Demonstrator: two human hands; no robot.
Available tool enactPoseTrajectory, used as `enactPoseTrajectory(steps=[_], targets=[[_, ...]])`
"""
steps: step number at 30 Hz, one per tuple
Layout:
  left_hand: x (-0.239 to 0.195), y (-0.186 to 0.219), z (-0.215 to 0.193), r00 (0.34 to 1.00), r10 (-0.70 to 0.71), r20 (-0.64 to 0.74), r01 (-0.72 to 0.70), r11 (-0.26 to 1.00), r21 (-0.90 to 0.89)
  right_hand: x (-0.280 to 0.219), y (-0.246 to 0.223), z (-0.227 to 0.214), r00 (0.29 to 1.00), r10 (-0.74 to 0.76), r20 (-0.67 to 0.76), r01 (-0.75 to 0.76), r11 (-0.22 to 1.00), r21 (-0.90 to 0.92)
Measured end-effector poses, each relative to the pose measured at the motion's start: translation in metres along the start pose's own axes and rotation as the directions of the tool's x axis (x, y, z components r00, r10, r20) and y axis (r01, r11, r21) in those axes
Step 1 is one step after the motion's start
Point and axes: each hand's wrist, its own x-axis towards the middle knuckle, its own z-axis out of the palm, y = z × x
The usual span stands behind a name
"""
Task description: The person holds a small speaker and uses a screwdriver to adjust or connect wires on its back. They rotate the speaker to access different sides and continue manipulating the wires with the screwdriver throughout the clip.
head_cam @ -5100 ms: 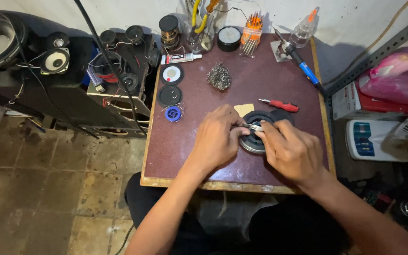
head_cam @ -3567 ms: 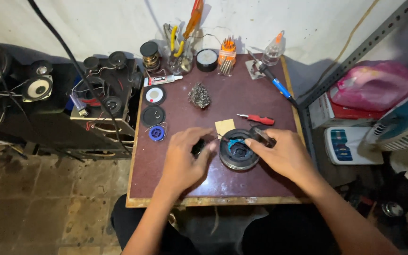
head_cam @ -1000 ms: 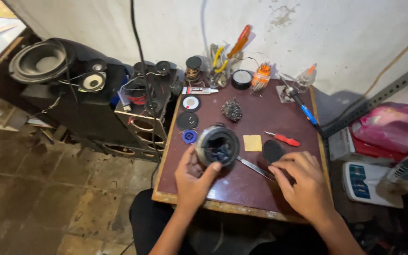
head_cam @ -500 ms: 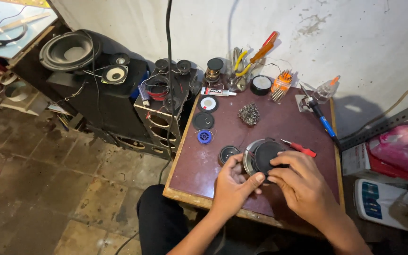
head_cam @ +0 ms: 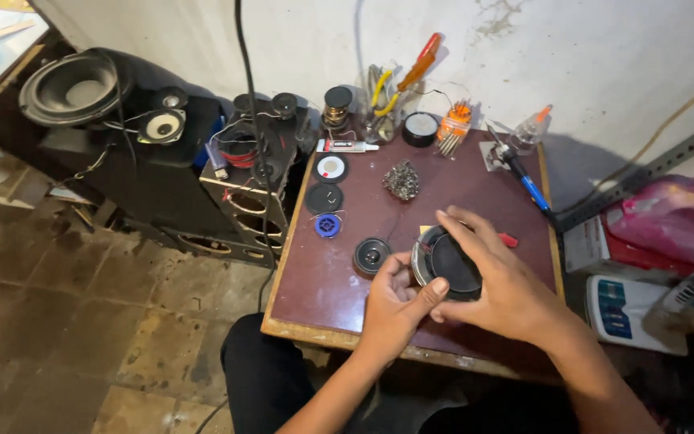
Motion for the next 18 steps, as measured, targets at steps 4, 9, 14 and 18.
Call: enactPoseTrajectory(steps=[4,9,14,18], targets=[[-0.005,-0.006,-0.001,0.990,-0.011,0.140,0.020,0.998,-0.060,-0.008,0.014,-0.008,0.997,-0.016,-0.080,0.014,1.000,-0.028],[-0.019,0.020,-0.020,0.996,0.087,-0.037,-0.062,0.897,0.437,-0.032,0.048,-0.036,0.950,0.154,-0.272,-0.190,0.975,-0.113],[-0.019,0.045,-0.059,0.893,0.450,0.031,-0.296,0.533,0.793,-0.061,0.087,-0.028,0.890,0.298,-0.344,-0.352,0.930,-0.106],[-0.024,0.055,-0.060,0.877,0.462,-0.134,-0.040,0.347,0.937,-0.080,0.086,-0.017,0.875,0.394,-0.281,-0.442,0.887,-0.133]])
